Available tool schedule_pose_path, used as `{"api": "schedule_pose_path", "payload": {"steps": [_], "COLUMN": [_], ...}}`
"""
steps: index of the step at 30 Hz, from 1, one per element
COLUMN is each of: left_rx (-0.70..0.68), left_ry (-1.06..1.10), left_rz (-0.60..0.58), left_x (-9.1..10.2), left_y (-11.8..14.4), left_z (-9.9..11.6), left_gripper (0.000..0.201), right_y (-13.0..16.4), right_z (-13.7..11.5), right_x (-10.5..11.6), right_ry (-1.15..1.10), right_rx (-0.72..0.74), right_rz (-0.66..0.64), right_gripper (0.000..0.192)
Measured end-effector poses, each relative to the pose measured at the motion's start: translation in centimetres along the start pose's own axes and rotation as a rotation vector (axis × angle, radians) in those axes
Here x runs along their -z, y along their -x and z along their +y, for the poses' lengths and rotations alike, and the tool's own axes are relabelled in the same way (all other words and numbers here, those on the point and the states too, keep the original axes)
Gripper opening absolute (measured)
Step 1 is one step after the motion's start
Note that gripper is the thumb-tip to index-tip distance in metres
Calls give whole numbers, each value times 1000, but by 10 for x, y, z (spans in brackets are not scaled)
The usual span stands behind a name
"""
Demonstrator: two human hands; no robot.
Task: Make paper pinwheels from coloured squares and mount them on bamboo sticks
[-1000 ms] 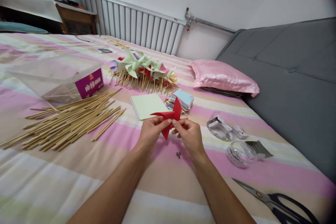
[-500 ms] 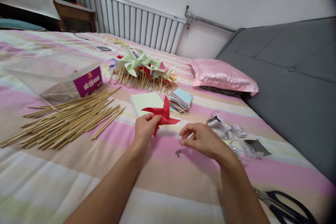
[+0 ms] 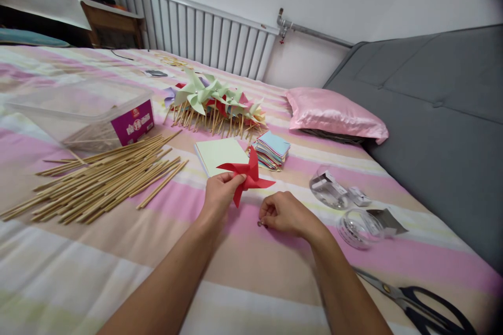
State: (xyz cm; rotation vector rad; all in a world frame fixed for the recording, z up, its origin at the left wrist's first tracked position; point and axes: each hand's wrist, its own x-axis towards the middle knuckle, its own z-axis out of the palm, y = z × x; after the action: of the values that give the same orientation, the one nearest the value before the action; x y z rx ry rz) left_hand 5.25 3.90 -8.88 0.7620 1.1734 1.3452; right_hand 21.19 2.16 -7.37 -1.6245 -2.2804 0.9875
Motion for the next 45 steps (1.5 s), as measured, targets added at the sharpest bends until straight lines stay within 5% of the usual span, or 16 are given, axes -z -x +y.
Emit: {"api": "schedule_pose_path", "payload": {"steps": [9,16,31,38,42,45], "left_rx": [-16,5,-14,-36,-81,-111], "left_ry": [-2,4,-2,0,-10,25], "left_rz": [-4,-6,1,-3,-52,-114], "left_x": [2,1,0,0,-2,-4], "left_y": [-3,-2,-1,-1,3,6], "left_z": [-2,-1,1,-1,0,3], "left_gripper": [16,16,17,18,18,18], "right_y": [-10,-12,-11,16,12,3], "right_z": [8,10,0,-22,-27,-27], "right_x": [-5,-2,-10,6,5,0], "right_ry": [42,21,150,-409,-595,-514], "right_rx": [-18,-82,-32,186,252,282], "right_rz": [245,312,268,68,296,556], "right_gripper": [19,22,16,11,11,11]}}
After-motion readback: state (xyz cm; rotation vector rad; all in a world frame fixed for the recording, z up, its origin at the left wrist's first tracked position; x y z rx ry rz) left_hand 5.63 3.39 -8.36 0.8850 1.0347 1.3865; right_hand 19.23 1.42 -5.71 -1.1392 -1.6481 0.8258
